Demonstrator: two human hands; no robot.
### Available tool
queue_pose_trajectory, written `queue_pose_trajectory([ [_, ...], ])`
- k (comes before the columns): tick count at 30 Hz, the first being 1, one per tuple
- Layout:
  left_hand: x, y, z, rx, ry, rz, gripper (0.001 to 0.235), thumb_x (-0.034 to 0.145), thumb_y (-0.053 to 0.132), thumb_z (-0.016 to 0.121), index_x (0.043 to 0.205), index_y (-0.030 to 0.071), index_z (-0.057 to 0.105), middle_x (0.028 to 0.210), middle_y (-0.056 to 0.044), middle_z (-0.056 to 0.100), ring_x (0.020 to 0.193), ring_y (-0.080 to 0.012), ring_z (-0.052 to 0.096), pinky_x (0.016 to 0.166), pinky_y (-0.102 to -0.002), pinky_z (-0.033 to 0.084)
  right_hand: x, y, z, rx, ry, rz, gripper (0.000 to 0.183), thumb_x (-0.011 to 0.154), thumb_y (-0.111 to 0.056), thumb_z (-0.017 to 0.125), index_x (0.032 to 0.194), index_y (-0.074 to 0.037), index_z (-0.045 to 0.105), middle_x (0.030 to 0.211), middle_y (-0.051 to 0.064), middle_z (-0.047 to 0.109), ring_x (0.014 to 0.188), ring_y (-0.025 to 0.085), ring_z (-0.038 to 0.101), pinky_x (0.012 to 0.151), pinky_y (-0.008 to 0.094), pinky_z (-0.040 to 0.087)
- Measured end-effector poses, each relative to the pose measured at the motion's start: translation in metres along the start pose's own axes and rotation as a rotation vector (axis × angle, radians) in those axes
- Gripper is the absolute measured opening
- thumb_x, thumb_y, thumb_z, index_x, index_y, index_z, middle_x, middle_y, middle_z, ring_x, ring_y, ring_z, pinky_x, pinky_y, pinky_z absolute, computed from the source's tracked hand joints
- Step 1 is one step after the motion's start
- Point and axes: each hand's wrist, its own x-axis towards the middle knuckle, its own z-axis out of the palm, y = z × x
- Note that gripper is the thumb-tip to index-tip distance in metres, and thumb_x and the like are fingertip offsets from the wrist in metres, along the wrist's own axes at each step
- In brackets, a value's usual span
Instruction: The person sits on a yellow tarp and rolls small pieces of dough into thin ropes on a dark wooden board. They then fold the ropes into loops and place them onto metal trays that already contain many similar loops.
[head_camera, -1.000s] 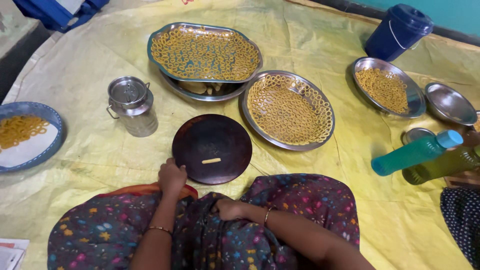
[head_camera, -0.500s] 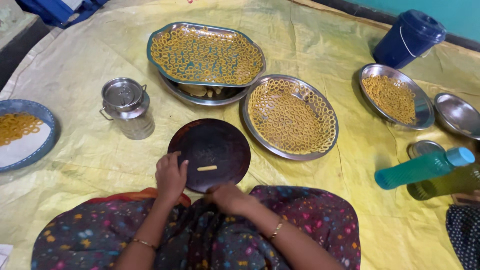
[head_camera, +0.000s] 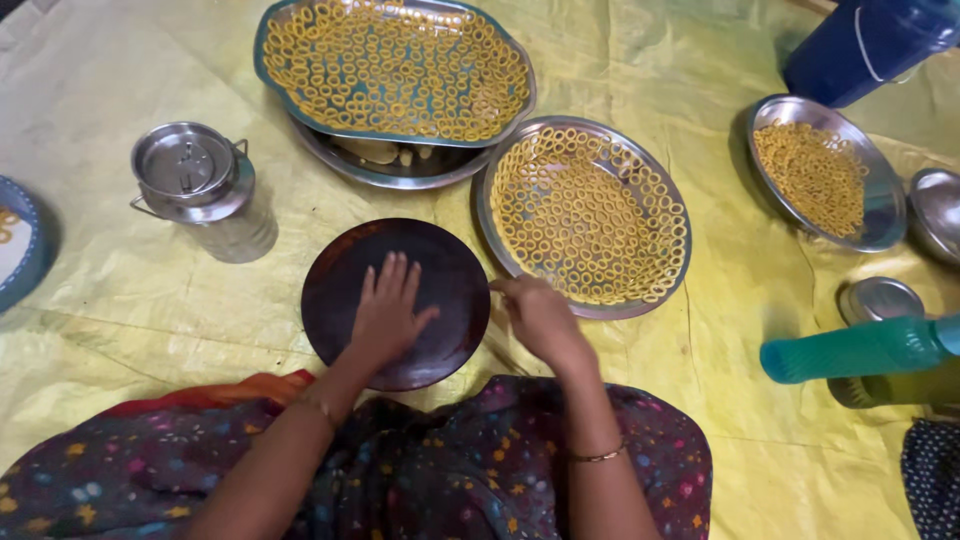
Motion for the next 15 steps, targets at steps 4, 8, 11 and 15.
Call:
queue_pose_trajectory([
  [4,0.058,-0.028,0.018,0.007,0.073,-0.076,0.085,0.097,0.065,0.047,0.153,0.002,0.039,0.161,-0.026,0.031,0.153,-0.0385,0.021,0.120,-0.058,0.018,0.018,0.006,0.037,-0.030,-0.185,-0.013,0.029,0.090,-0.013,0.063,0.116,-0.010,0.074,0.102,0.019,0.070,0.096,0.041,0.067,0.085,0.050,0.053],
  [8,0.066,-0.026,0.018,0.033,0.100,-0.098,0.083,0.097,0.065,0.048,0.153,0.004,0.042,0.162,-0.027,0.032,0.155,-0.0388,0.022,0.122,-0.061,0.018,0.030,-0.001,0.051,-0.119,-0.189,-0.036,0.030,0.091,-0.014,0.060,0.116,-0.015,0.076,0.097,0.015,0.070,0.095,0.038,0.066,0.083,0.048,0.052],
  [11,0.041,-0.006,0.001,0.051,0.048,-0.014,0.087,0.092,0.065,0.051,0.154,0.004,0.041,0.161,-0.027,0.032,0.154,-0.0391,0.021,0.120,-0.064,0.018,0.034,-0.011,0.047,-0.104,-0.153,-0.048,0.028,0.092,-0.016,0.060,0.115,-0.016,0.076,0.095,0.013,0.070,0.095,0.036,0.066,0.082,0.048,0.052],
  [15,-0.004,0.022,-0.028,-0.041,-0.125,0.111,0.093,0.083,0.065,0.058,0.152,0.005,0.038,0.160,-0.027,0.029,0.152,-0.0383,0.019,0.117,-0.066,0.015,0.036,-0.022,0.036,-0.094,-0.112,-0.060,0.032,0.087,-0.014,0.061,0.115,-0.012,0.075,0.093,0.013,0.070,0.094,0.037,0.066,0.078,0.050,0.051],
])
